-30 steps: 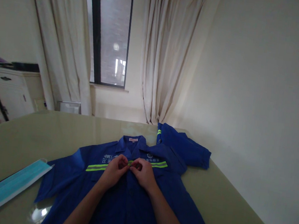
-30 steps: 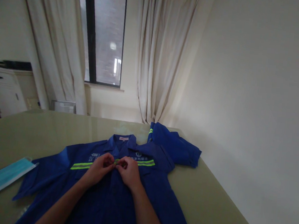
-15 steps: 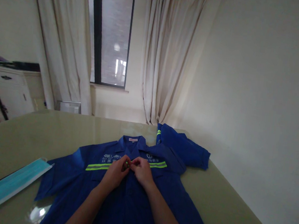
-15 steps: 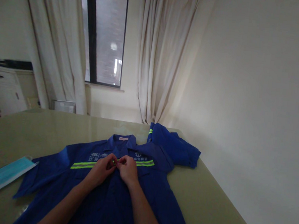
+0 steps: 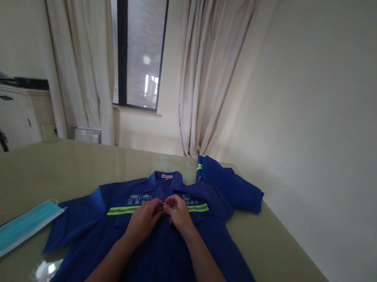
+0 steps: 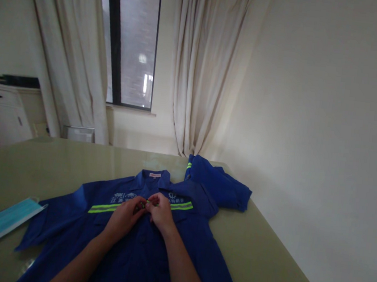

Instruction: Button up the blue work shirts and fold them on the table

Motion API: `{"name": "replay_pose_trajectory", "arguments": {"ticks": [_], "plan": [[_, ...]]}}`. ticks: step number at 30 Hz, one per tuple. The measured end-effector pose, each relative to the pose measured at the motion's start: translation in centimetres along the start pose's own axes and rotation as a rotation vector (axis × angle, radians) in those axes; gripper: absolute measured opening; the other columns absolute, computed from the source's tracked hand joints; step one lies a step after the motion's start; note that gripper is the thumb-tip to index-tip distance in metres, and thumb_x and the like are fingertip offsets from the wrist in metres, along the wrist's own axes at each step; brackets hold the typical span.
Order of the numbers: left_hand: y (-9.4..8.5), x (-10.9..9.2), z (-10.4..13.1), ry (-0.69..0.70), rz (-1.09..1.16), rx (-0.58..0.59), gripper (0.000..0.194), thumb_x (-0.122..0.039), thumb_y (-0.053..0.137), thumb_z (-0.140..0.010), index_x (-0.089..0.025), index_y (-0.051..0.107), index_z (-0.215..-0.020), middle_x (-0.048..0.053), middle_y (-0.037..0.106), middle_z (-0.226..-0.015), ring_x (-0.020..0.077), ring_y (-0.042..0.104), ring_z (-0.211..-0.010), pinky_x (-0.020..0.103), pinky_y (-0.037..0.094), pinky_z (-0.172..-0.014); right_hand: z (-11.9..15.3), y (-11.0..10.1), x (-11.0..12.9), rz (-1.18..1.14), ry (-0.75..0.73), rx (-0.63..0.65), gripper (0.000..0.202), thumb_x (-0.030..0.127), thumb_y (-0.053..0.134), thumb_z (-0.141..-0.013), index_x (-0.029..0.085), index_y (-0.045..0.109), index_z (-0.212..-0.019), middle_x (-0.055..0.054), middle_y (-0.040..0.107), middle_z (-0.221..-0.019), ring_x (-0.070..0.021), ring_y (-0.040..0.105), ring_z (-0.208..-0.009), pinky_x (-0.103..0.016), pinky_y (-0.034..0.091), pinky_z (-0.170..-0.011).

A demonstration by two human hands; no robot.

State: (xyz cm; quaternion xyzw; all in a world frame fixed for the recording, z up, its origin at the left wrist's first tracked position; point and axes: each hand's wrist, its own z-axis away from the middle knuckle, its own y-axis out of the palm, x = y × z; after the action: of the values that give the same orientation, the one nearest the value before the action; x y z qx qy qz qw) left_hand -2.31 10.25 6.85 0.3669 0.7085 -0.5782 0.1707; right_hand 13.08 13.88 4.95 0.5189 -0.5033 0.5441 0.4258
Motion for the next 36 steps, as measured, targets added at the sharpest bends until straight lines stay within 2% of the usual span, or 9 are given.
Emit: {"name": "replay_pose_trajectory", "arguments": {"ticks": [8, 12, 14, 17, 20, 24, 28, 33, 36], "plan": [[0.0, -0.6, 0.4, 0.101, -0.225, 0.003, 0.013, -0.019, 0.051, -0.094, -0.024, 0.062, -0.098, 0.005, 0.07, -0.1, 0.0224, 0.064, -0.095, 0.03, 0.042, -0.08, -0.1, -0.3, 0.4, -0.112, 0.134, 0.057, 0.046, 0.035, 0.079, -0.063, 0.02, 0.056, -0.099, 0.01, 0.06, -0.065, -0.0068, 0.045, -0.034, -0.02, 0.03, -0.036], [-0.1, -0.5, 0.3, 0.083, -0.221, -0.011, 0.015, -0.03, 0.048, -0.1, -0.024, 0.06, -0.094, 0.004, 0.069, -0.096, 0.0224, 0.066, -0.093, 0.03, 0.043, -0.079, -0.4, -1.6, 2.3, -0.096, 0.113, -0.095, 0.045, 0.038, 0.074, -0.065, 0.018, 0.058, -0.102, 0.004, 0.065, -0.069, -0.0121, 0.056, -0.044, -0.022, 0.034, -0.041], [0.0, -0.3, 0.2, 0.052, -0.232, -0.018, 0.024, -0.035, 0.042, -0.103, -0.024, 0.061, -0.092, 0.005, 0.07, -0.094, 0.0232, 0.066, -0.092, 0.032, 0.044, -0.079, -0.6, -3.9, 3.9, -0.031, -0.023, -0.267, 0.04, 0.043, 0.067, -0.072, 0.017, 0.06, -0.102, -0.001, 0.069, -0.077, -0.0163, 0.063, -0.057, -0.025, 0.043, -0.05], [0.4, -0.2, 0.1, 0.052, -0.328, -0.029, 0.036, -0.034, 0.034, -0.105, -0.023, 0.065, -0.09, 0.007, 0.071, -0.092, 0.0249, 0.066, -0.093, 0.035, 0.046, -0.084, -0.3, -9.1, 5.9, 0.248, -0.214, -0.576, 0.035, 0.044, 0.061, -0.081, 0.018, 0.061, -0.104, -0.007, 0.071, -0.09, -0.0219, 0.069, -0.079, -0.032, 0.052, -0.073], [0.8, -0.3, 0.2, 0.136, -0.4, -0.074, 0.032, -0.033, 0.04, -0.104, -0.024, 0.07, -0.103, 0.008, 0.072, -0.104, 0.0271, 0.064, -0.103, 0.04, 0.045, -0.093, 0.5, -14.3, 5.8, 0.715, -0.075, -0.764, 0.035, 0.039, 0.064, -0.08, 0.02, 0.06, -0.11, -0.01, 0.07, -0.101, -0.0266, 0.068, -0.094, -0.036, 0.05, -0.083], [1.2, -0.1, 0.3, 0.231, -0.298, -0.022, 0.032, -0.039, 0.046, -0.102, -0.03, 0.069, -0.123, 0.005, 0.066, -0.135, 0.0274, 0.056, -0.128, 0.046, 0.039, -0.11, 1.0, -18.2, 2.9, 0.985, 0.201, -0.655, 0.053, 0.049, 0.076, -0.075, 0.015, 0.061, -0.114, -0.02, 0.066, -0.111, -0.037, 0.067, -0.104, -0.043, 0.049, -0.084], [1.4, 1.0, -0.3, 0.162, -0.223, 0.034, 0.037, -0.04, 0.042, -0.104, -0.03, 0.067, -0.129, 0.004, 0.065, -0.14, 0.0244, 0.057, -0.132, 0.046, 0.037, -0.116, 0.9, -19.4, 0.5, 0.98, 0.257, -0.637, 0.059, 0.046, 0.083, -0.067, 0.013, 0.063, -0.112, -0.024, 0.065, -0.115, -0.0389, 0.067, -0.107, -0.045, 0.049, -0.087], [1.5, 1.7, -0.7, 0.182, -0.265, 0.043, 0.039, -0.038, 0.039, -0.104, -0.034, 0.062, -0.136, 0.002, 0.057, -0.15, 0.0242, 0.051, -0.14, 0.049, 0.031, -0.121, 0.5, -20.2, 0.2, 0.801, 0.285, -0.641, 0.036, 0.031, 0.082, -0.061, 0.017, 0.071, -0.092, -0.015, 0.073, -0.092, -0.0358, 0.07, -0.096, -0.042, 0.05, -0.082], [1.6, 1.7, -0.6, 0.182, -0.308, 0.044, 0.04, -0.037, 0.038, -0.105, -0.034, 0.06, -0.138, 0.002, 0.056, -0.151, 0.0245, 0.05, -0.141, 0.05, 0.032, -0.12, 0.3, -20.4, 1.3, 0.687, 0.151, -0.641, 0.019, 0.025, 0.074, -0.061, 0.02, 0.073, -0.079, -0.008, 0.073, -0.081, -0.0301, 0.07, -0.09, -0.036, 0.049, -0.079]]}}
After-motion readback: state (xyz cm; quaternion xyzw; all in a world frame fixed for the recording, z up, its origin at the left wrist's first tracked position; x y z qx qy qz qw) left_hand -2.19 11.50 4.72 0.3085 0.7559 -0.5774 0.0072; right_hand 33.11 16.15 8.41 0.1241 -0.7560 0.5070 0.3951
